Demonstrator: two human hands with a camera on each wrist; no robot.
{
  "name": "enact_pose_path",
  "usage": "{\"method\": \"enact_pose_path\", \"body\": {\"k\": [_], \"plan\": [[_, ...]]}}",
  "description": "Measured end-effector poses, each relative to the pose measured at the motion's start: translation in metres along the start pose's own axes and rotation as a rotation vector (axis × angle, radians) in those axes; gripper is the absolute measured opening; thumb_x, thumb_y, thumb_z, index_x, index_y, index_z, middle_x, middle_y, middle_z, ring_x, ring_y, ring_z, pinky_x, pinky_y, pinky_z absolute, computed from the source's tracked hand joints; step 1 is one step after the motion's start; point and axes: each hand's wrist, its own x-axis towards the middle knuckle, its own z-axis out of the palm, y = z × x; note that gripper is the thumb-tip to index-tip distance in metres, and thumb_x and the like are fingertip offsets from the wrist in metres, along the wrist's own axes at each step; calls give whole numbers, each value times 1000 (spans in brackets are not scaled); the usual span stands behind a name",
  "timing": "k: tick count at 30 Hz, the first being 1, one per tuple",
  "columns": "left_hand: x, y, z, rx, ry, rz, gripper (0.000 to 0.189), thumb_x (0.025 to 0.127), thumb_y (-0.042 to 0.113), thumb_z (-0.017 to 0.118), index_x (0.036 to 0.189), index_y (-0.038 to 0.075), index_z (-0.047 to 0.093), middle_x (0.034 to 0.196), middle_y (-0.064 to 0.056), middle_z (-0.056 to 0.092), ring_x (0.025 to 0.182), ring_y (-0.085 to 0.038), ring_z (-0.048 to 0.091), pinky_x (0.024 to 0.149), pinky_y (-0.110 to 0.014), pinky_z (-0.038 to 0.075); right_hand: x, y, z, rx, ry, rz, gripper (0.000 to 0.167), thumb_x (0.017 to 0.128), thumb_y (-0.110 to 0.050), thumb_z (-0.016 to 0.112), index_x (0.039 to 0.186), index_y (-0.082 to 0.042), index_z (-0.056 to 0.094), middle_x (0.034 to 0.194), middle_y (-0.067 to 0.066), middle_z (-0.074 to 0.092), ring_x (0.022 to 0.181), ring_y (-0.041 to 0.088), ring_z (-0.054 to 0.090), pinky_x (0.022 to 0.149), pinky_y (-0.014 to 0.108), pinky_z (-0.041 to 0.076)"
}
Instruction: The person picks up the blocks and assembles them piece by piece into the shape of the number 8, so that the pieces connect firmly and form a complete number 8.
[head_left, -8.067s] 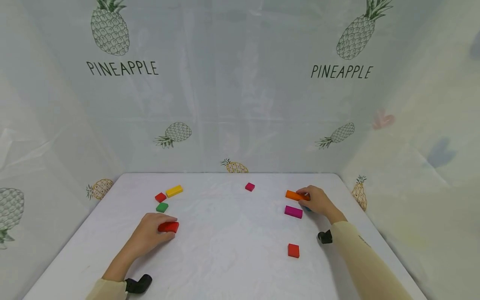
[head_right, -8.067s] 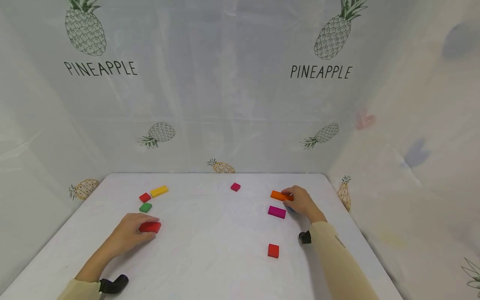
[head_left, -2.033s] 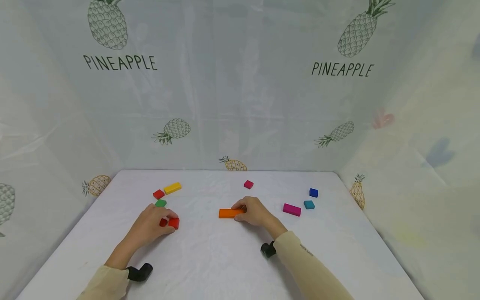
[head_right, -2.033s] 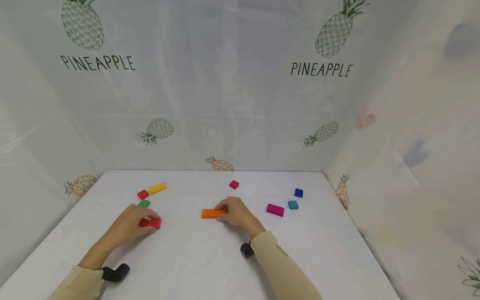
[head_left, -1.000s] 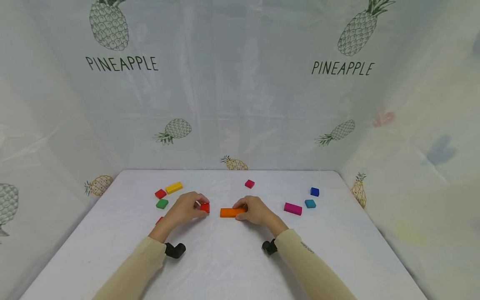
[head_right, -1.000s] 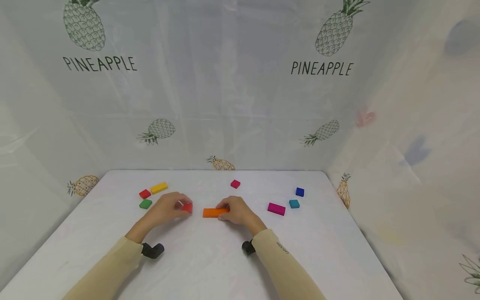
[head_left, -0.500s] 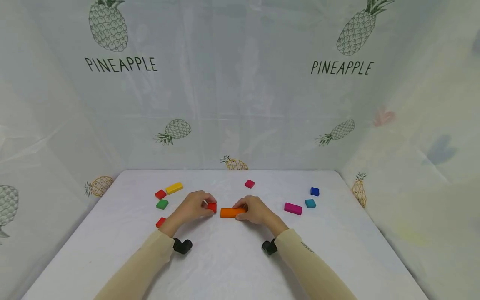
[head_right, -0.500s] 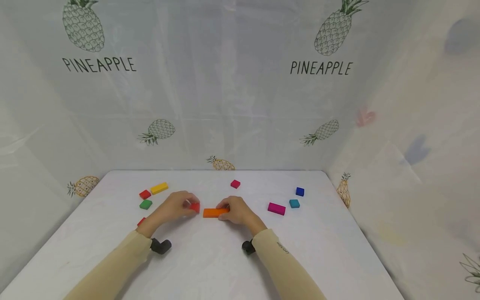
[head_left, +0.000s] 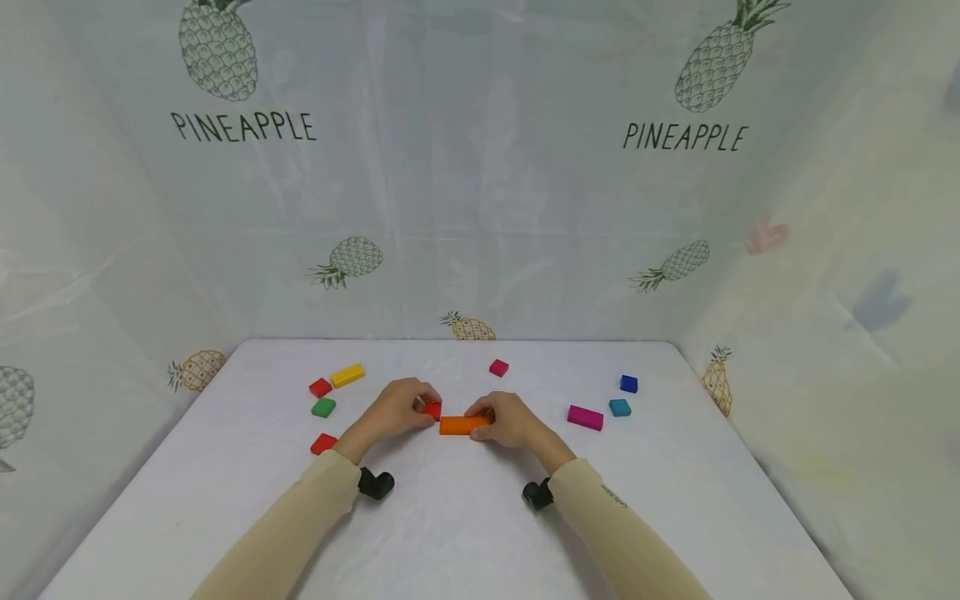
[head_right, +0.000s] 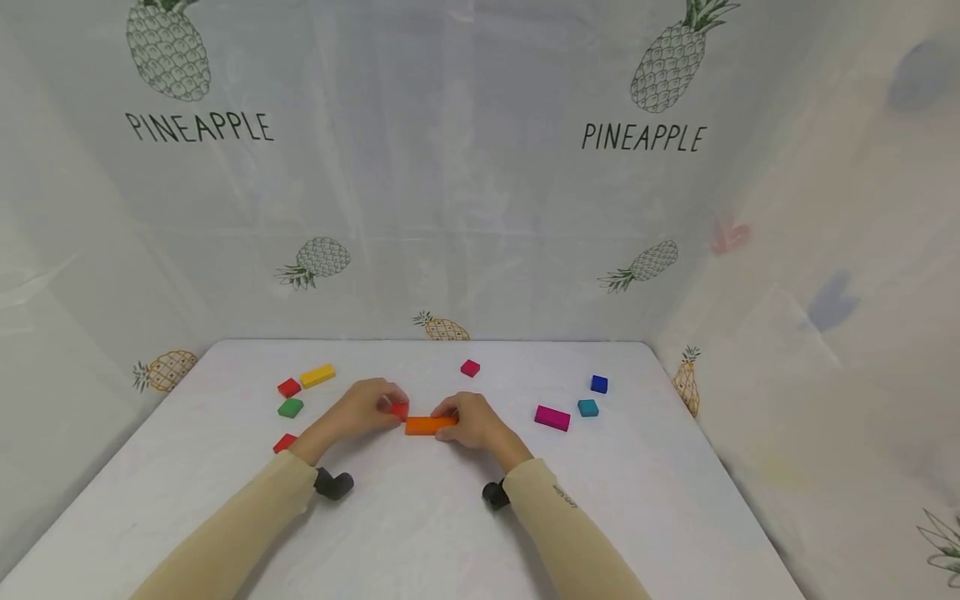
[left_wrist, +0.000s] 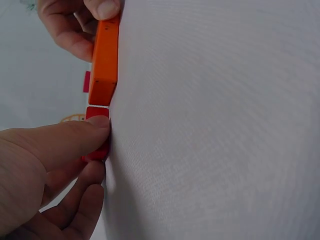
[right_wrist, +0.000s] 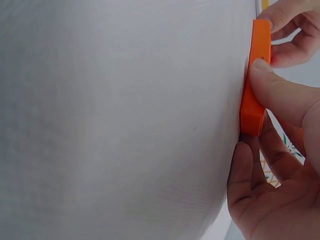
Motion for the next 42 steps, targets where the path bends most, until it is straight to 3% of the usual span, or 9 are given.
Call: {"method": "enact_pose_path", "body": {"k": [19, 42], "plan": [[6, -3, 4, 4, -7, 2, 29, 89, 16, 88, 116, 22, 77, 107, 3, 68, 93, -17, 59, 90, -37, 57, 2, 3, -1, 1, -1, -3, 26, 93, -19, 84, 119, -16, 78, 107, -2, 70, 98, 18, 58, 96, 39, 52], [1, -2, 4, 7, 6, -7, 38, 89, 16, 88, 124, 20, 75, 110, 1, 67, 94, -17, 59, 88, -36, 58, 1, 0, 0, 4, 2, 6, 25, 93, -18, 84, 117, -16, 79, 103, -3, 69, 96, 18, 57, 93, 37, 51]]}}
